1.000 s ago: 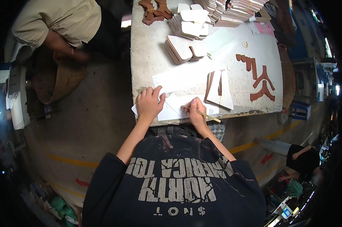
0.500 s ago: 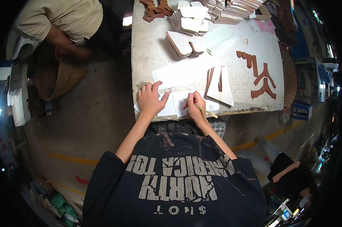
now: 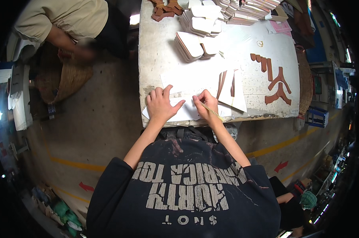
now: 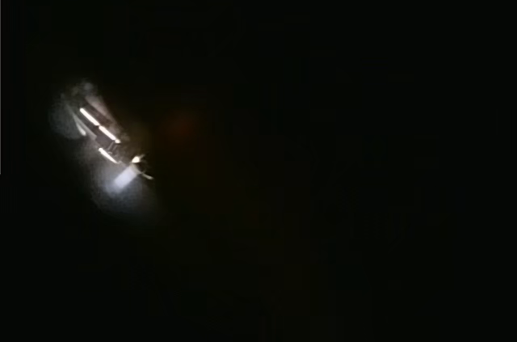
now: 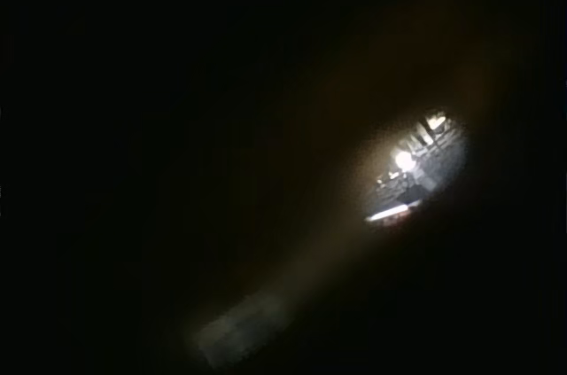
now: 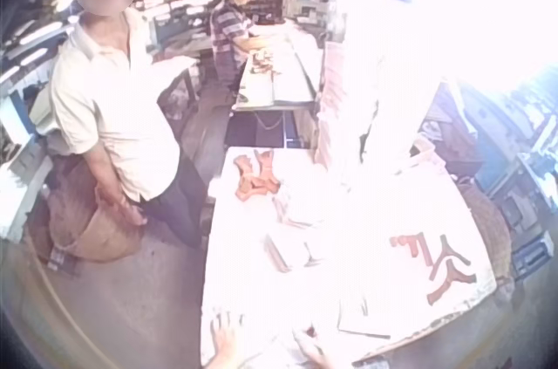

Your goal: The person walks through a factory floor and approaches a work table. They count stacks of flat, shoe-shaped cardboard pieces, write on a paper sheet, and bundle the pieces with rubber bands. The person then places the paper sheet on a stack of items and picks up a plastic-wrapped package.

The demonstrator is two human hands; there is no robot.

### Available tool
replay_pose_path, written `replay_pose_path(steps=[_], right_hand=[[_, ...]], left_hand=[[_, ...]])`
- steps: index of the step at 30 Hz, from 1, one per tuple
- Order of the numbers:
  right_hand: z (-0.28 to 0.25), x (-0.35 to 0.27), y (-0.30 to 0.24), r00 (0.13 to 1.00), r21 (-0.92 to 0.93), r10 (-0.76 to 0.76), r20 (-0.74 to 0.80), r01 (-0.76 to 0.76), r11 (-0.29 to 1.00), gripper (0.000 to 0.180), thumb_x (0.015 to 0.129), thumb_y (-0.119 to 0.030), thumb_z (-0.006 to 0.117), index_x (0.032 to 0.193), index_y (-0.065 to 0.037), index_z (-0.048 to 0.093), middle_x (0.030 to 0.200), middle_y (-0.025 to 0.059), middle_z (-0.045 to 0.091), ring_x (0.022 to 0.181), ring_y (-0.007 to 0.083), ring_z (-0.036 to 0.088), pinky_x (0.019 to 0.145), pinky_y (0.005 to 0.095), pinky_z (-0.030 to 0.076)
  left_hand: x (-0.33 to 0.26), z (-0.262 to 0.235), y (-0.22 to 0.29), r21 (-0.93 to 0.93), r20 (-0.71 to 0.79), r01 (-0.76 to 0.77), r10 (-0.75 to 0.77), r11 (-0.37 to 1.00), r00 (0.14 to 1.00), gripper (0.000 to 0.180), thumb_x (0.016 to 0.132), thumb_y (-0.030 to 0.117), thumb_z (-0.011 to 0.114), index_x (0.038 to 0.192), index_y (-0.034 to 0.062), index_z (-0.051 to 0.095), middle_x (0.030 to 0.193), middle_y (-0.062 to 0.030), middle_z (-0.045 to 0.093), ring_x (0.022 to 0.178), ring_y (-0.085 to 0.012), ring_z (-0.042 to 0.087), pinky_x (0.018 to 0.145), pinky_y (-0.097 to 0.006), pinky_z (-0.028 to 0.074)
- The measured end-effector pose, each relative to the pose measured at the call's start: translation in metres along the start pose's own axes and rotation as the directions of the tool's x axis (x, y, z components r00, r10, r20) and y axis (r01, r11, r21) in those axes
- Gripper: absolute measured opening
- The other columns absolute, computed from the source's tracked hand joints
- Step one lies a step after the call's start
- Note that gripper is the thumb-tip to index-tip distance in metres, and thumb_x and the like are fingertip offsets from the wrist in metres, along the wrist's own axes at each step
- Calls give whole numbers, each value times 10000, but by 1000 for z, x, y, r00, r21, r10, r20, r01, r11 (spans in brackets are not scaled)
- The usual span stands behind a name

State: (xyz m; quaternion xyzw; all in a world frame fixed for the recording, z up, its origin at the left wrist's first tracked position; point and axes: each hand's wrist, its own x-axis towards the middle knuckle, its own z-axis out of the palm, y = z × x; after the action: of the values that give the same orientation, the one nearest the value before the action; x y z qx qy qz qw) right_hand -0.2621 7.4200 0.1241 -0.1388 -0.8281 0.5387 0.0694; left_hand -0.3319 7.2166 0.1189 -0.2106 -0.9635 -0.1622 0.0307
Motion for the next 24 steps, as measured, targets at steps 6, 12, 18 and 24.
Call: replay_pose_path(steps=[6,12,18,24], right_hand=[[30,-1,5,994,99,-64,-91,73,992,383,1154,-219,492,838,-16,564,624,99,572,540,196,576,538,370,465],[38,-1,14,977,-27,-184,-107,182,983,390,1151,-200,474,822,-3,544,624,162,554,535,309,582,557,417,476],[38,-1,11,966,-100,-238,-100,228,969,319,1109,-128,541,814,-10,554,674,193,560,572,379,610,570,438,497],[36,-1,9,970,-71,-221,-105,214,974,310,1104,-108,541,812,-5,553,675,189,561,573,376,613,563,432,497]], left_hand=[[0,3,-3,-6,-28,-23,23,1000,999,764,815,692,797,1372,194,637,1083,-69,551,1014,-290,537,906,-441,406],[0,1,-1,-2,-24,-16,16,1000,1000,756,814,677,801,1372,193,638,1075,-67,552,1002,-290,541,896,-443,408],[0,0,0,-14,-2,-5,5,1000,1000,745,810,625,825,1373,174,641,1106,-74,571,1061,-293,547,933,-444,409],[0,-1,1,19,-5,-10,10,1000,1000,738,810,623,824,1364,171,642,1101,-77,571,1054,-295,547,915,-441,409]])
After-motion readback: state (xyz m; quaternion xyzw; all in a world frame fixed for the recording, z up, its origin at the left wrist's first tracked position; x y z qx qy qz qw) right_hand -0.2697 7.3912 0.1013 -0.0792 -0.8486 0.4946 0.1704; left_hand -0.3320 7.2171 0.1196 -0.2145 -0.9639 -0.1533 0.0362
